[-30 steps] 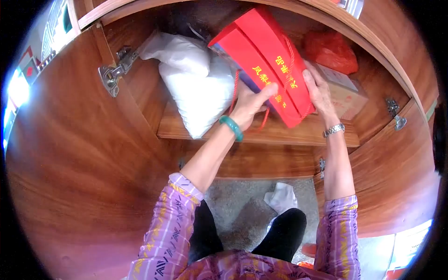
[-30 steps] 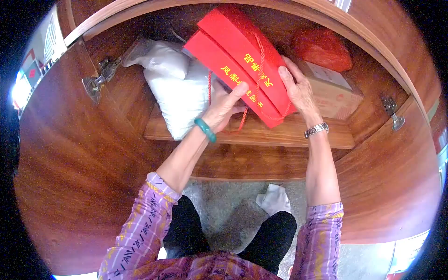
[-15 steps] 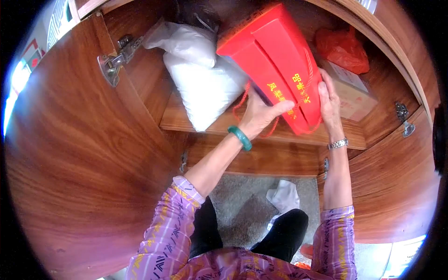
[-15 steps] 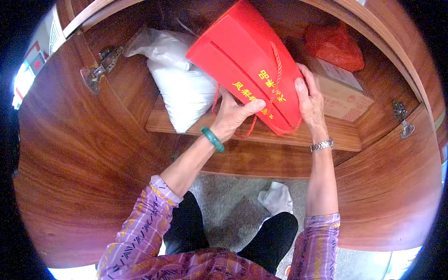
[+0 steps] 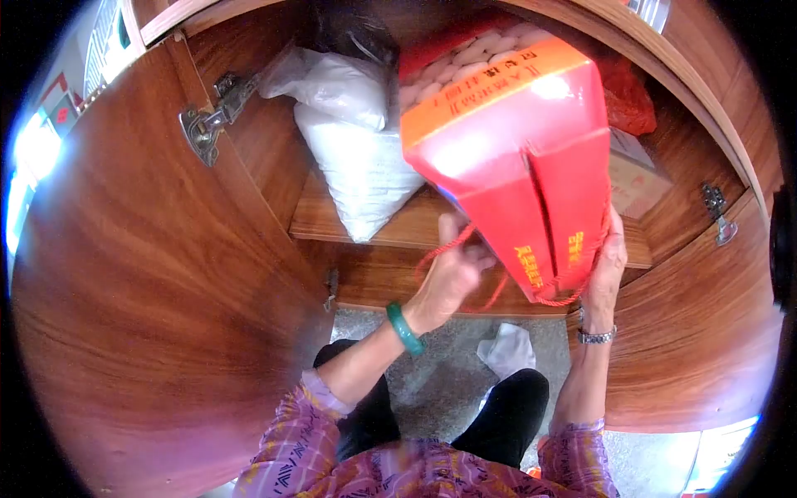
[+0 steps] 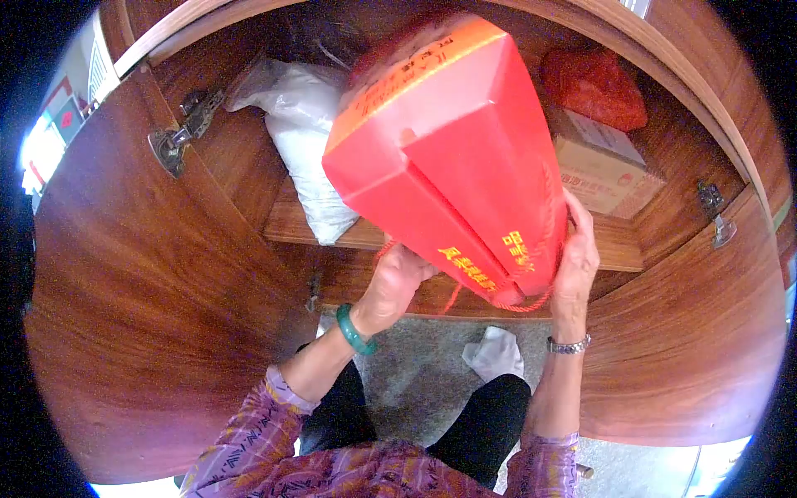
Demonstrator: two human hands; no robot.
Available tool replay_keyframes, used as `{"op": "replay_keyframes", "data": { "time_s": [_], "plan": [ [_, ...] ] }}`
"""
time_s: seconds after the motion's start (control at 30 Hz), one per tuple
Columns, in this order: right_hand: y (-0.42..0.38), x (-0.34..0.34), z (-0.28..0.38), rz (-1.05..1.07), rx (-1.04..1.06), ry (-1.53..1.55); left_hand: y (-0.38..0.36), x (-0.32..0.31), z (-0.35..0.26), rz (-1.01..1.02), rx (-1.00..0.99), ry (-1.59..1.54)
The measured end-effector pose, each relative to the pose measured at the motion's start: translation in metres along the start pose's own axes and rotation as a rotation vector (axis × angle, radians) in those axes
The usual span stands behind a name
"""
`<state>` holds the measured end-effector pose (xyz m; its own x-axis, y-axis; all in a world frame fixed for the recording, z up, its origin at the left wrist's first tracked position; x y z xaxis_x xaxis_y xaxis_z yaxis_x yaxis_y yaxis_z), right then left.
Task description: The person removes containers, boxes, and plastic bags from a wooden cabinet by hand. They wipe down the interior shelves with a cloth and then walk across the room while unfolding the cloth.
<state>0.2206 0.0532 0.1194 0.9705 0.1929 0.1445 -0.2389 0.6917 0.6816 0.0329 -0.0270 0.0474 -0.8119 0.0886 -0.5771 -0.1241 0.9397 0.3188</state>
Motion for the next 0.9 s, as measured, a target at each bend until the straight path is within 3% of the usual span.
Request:
{"op": "replay_keyframes", "data": {
  "time_s": [0.03,0.1,0.17,0.23,0.3,0.43,0.53,0.6,0.67,0.77,0.9],
  "plan": [
    [0.0,0.005,-0.012,-0.034,-0.094,0.157,0.001,0.002,-0.003,0.001,0.001,0.003],
    [0.006,0.009,-0.011,-0.032,-0.125,0.164,0.001,0.005,-0.01,-0.013,0.0,-0.062],
    [0.012,0.003,-0.037,0.031,-0.407,0.181,0.013,0.011,-0.023,-0.094,0.128,-0.097],
    [0.025,0.003,-0.044,0.034,-0.412,0.257,0.019,0.006,-0.032,-0.08,0.172,-0.185],
    [0.02,0.007,-0.068,-0.072,-0.691,0.275,0.027,-0.003,-0.037,-0.098,0.152,-0.148],
    [0.013,-0.005,-0.048,0.022,-0.751,0.333,0.031,-0.01,-0.032,-0.077,0.14,-0.043],
    [0.007,0.019,-0.077,0.169,-0.491,0.479,0.02,-0.033,-0.033,-0.055,0.145,0.022],
    [-0.009,0.029,-0.074,0.135,-0.475,0.449,0.006,-0.047,-0.03,-0.033,0.193,-0.049],
    [-0.026,0.04,-0.067,0.093,-0.493,0.411,0.004,-0.063,-0.034,0.128,-0.001,0.212],
    [-0.063,0.058,-0.06,0.036,-0.532,0.358,-0.029,-0.08,-0.003,0.263,-0.001,0.427],
    [-0.109,0.085,-0.057,-0.038,-0.598,0.306,-0.05,-0.097,0.017,0.291,-0.095,0.545]
  ]
}}
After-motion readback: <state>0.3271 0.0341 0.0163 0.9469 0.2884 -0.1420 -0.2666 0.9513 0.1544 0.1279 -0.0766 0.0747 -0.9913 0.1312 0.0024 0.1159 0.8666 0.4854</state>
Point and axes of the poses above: each hand's wrist, its own y-axis towards the middle knuckle, its own x-axis out of the back of the hand, z = x × y, the point moved 10 cm from there along y, towards the middle knuckle, and after that the axes turned 3 degrees about z, right-handed, at the moved point
